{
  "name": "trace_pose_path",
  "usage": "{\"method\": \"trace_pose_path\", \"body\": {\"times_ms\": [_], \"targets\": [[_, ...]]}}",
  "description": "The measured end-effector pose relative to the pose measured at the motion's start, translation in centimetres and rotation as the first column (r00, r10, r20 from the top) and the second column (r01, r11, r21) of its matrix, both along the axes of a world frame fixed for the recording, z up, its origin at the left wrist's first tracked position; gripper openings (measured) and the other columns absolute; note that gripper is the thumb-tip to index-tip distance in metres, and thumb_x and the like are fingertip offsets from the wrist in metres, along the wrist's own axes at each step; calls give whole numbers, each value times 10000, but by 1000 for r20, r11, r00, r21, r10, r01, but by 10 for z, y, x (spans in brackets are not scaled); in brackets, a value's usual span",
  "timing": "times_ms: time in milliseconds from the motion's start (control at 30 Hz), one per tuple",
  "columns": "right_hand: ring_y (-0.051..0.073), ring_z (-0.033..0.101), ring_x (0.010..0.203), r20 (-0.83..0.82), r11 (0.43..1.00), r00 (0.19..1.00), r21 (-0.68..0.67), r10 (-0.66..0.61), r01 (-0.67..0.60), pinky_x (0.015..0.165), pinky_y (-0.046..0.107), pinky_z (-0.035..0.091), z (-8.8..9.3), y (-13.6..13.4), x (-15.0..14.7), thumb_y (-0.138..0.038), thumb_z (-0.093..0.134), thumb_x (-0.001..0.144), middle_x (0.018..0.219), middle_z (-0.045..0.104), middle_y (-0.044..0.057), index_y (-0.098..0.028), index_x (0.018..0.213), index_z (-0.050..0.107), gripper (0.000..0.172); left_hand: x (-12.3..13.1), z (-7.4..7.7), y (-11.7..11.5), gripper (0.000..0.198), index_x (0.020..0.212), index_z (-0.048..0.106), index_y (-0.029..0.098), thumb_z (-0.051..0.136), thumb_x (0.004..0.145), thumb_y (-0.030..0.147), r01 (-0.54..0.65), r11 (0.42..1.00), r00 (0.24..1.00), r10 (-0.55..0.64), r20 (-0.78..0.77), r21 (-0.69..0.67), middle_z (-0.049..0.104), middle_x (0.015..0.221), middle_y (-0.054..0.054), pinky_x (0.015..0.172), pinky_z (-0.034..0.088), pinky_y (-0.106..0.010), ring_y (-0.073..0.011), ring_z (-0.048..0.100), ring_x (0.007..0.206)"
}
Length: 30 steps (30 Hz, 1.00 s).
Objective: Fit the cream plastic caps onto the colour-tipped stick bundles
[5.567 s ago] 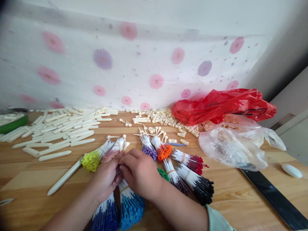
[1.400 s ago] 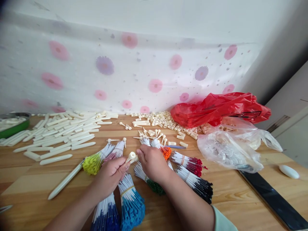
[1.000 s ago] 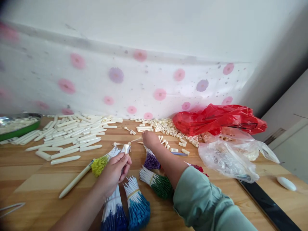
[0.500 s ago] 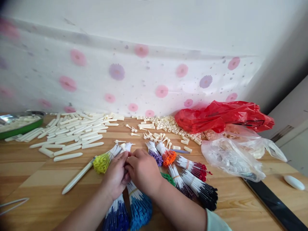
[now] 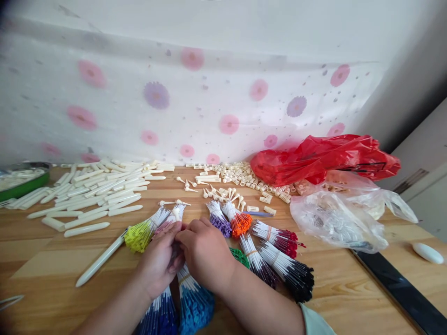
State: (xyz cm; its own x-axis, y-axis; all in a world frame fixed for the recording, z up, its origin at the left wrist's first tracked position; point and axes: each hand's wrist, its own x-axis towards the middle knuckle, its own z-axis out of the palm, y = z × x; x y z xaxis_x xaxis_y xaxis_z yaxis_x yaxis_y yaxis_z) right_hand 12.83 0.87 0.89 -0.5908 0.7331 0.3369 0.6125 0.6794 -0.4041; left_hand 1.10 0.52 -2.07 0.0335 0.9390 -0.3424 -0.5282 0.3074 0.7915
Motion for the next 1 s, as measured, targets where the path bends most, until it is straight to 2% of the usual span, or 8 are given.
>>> {"method": "trace_pose_path", "body": {"times_ms": [233, 367, 467, 567, 600, 633, 733, 1000], "targets": [[170, 514, 823, 25, 996, 996, -17, -85, 85, 726, 267, 421, -2, -1, 0, -135, 530, 811, 857, 566, 55, -177, 866, 619, 113, 4, -1, -2, 316, 651, 440, 196, 636, 708, 437, -46, 999, 999, 45, -28, -28, 400, 380, 102, 267, 182, -138, -43, 334, 255], [132, 530, 735, -229, 989, 971, -141, -72, 40, 670, 240, 428, -1, 4, 5, -83, 547, 751, 768, 566, 15, -174, 759, 574, 95, 2, -1, -1, 326, 663, 432, 203, 621, 713, 464, 10, 1000, 996, -10, -91, 8, 403, 403, 103, 277, 150, -145, -41, 313, 266], [111, 537, 651, -577, 954, 806, -295, -129, -58, 618, 230, 442, 0, 12, 15, -123, 563, 753, 699, 570, -8, -178, 785, 581, 66, -5, 2, -1, 327, 679, 474, 191, 545, 777, 495, 200, 974, 944, -163, -286, 106, 447, 422, 75, 299, 152, -156, -43, 304, 303], [124, 564, 707, -811, 940, 548, -318, -204, -120, 644, 251, 462, -1, 21, 25, -206, 614, 760, 788, 609, 12, -197, 884, 629, 125, -12, 7, -3, 375, 623, 470, 181, 467, 839, 487, 387, 907, 797, -238, -554, 167, 451, 435, 56, 342, 209, -172, -52, 323, 350], [128, 569, 734, -837, 941, 502, -315, -216, -121, 665, 257, 463, -1, 23, 28, -218, 630, 757, 817, 619, 16, -205, 887, 645, 131, -14, 8, -3, 383, 603, 463, 180, 458, 848, 475, 430, 886, 743, -238, -625, 174, 450, 442, 52, 360, 231, -179, -58, 340, 366], [129, 572, 751, -841, 941, 496, -316, -218, -123, 682, 260, 461, -1, 25, 30, -223, 646, 751, 828, 627, 17, -207, 868, 659, 119, -15, 10, -4, 389, 586, 453, 182, 453, 854, 464, 466, 867, 694, -233, -682, 177, 450, 447, 48, 378, 252, -187, -65, 358, 381], [129, 566, 739, -781, 926, 590, -351, -204, -143, 681, 258, 454, 1, 26, 32, -238, 675, 729, 786, 629, 16, -189, 797, 671, 84, -15, 13, -6, 392, 559, 435, 189, 443, 863, 436, 523, 832, 603, -207, -770, 187, 447, 447, 39, 426, 293, -207, -88, 395, 418], [104, 495, 622, -671, 889, 719, -425, -182, -172, 576, 224, 405, 3, 29, 36, -359, 662, 742, 674, 557, -6, -153, 755, 599, 216, -16, 13, -3, 393, 582, 437, 198, 398, 877, 456, 450, 843, 681, -111, -724, 294, 445, 441, 51, 418, 288, -211, -88, 379, 386]]}}
